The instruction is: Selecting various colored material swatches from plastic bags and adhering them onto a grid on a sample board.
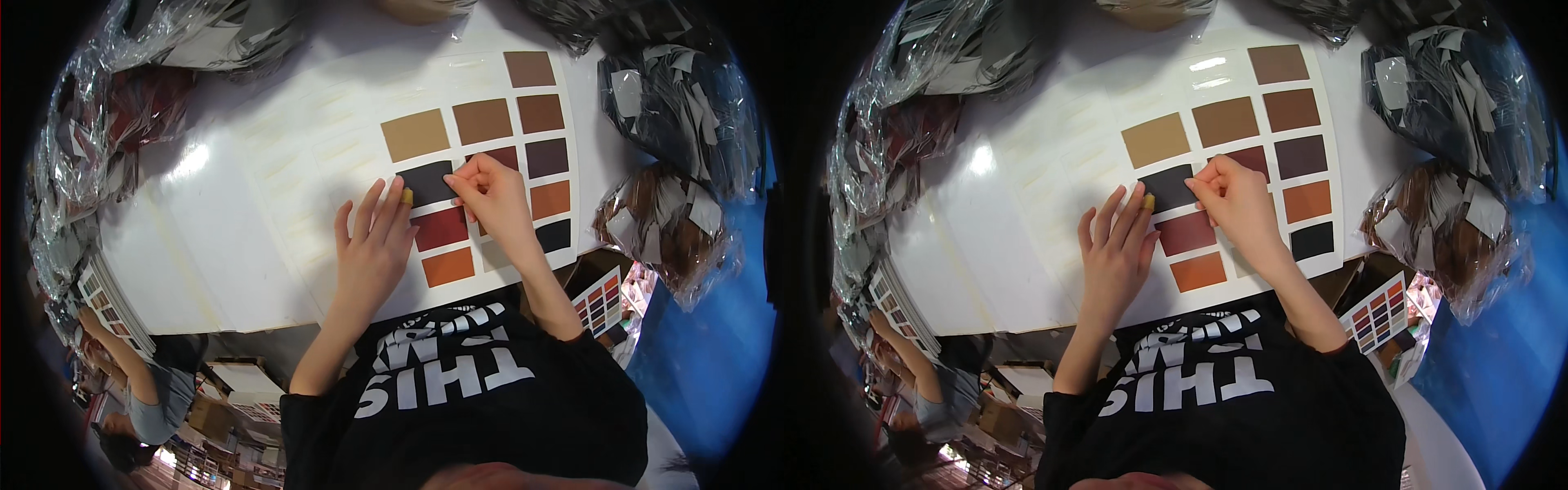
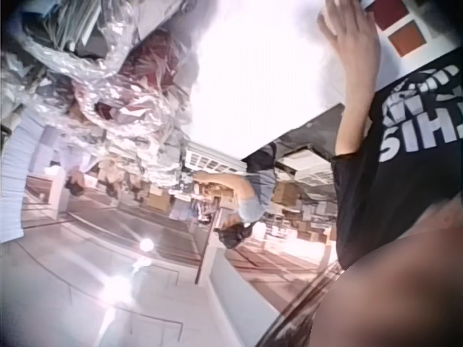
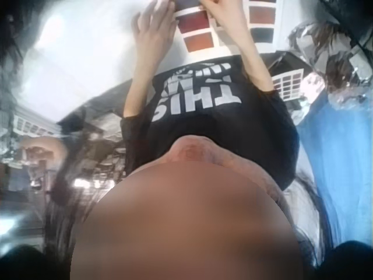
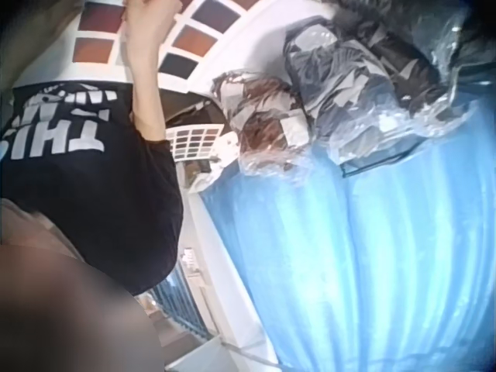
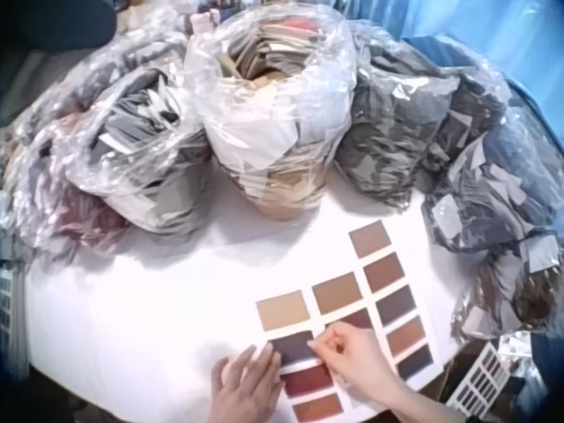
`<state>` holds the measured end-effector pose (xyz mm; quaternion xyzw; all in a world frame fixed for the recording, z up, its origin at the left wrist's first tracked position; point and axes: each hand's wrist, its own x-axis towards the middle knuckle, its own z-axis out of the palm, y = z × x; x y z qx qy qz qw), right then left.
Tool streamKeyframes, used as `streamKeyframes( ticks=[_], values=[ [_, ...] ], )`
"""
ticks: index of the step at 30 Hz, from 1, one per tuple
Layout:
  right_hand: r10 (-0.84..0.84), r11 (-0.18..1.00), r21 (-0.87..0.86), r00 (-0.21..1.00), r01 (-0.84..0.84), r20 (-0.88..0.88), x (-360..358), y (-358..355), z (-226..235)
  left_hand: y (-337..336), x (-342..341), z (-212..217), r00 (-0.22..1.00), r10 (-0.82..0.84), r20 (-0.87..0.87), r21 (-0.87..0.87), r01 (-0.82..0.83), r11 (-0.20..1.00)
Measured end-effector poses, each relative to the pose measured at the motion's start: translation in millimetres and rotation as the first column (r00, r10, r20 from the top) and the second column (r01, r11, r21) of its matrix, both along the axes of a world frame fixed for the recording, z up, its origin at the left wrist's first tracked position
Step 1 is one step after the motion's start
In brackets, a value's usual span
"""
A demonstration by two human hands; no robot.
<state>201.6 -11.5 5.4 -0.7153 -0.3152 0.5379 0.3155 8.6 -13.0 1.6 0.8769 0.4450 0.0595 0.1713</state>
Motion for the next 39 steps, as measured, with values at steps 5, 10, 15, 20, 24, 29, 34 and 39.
streamKeyframes(
  ticks=[5,10,15,20,24,29,34,39],
  values=[
    [0.163,0.980,0.051,0.926,-0.192,0.340,8,-1,-1,-4,16,3,0.999,-0.036,-0.005,-0.007,0.036,0.999],
    [0.086,0.989,0.087,0.939,-0.121,0.332,19,-16,8,2,35,-11,0.963,-0.200,0.180,-0.057,0.213,0.975],
    [0.073,0.967,0.209,0.940,-0.149,0.334,26,-37,14,9,36,-6,0.957,-0.202,0.209,-0.080,0.222,0.972],
    [0.037,0.941,0.305,0.939,-0.148,0.341,42,-60,28,28,31,12,0.872,-0.140,0.470,-0.239,0.278,0.930],
    [-0.022,0.903,0.399,0.913,-0.157,0.408,60,-79,46,70,67,66,0.832,-0.343,0.435,0.073,0.348,0.935],
    [-0.082,0.837,0.493,0.838,-0.235,0.540,93,-111,86,170,177,128,0.637,-0.543,0.547,0.505,0.267,0.821],
    [-0.051,0.818,0.478,0.787,-0.321,0.615,139,-137,161,282,264,148,0.879,-0.407,0.249,0.554,0.215,0.804],
    [-0.189,0.778,0.487,0.592,-0.397,0.784,193,-88,227,348,294,126,0.977,-0.210,-0.040,0.536,0.198,0.821]
  ],
)
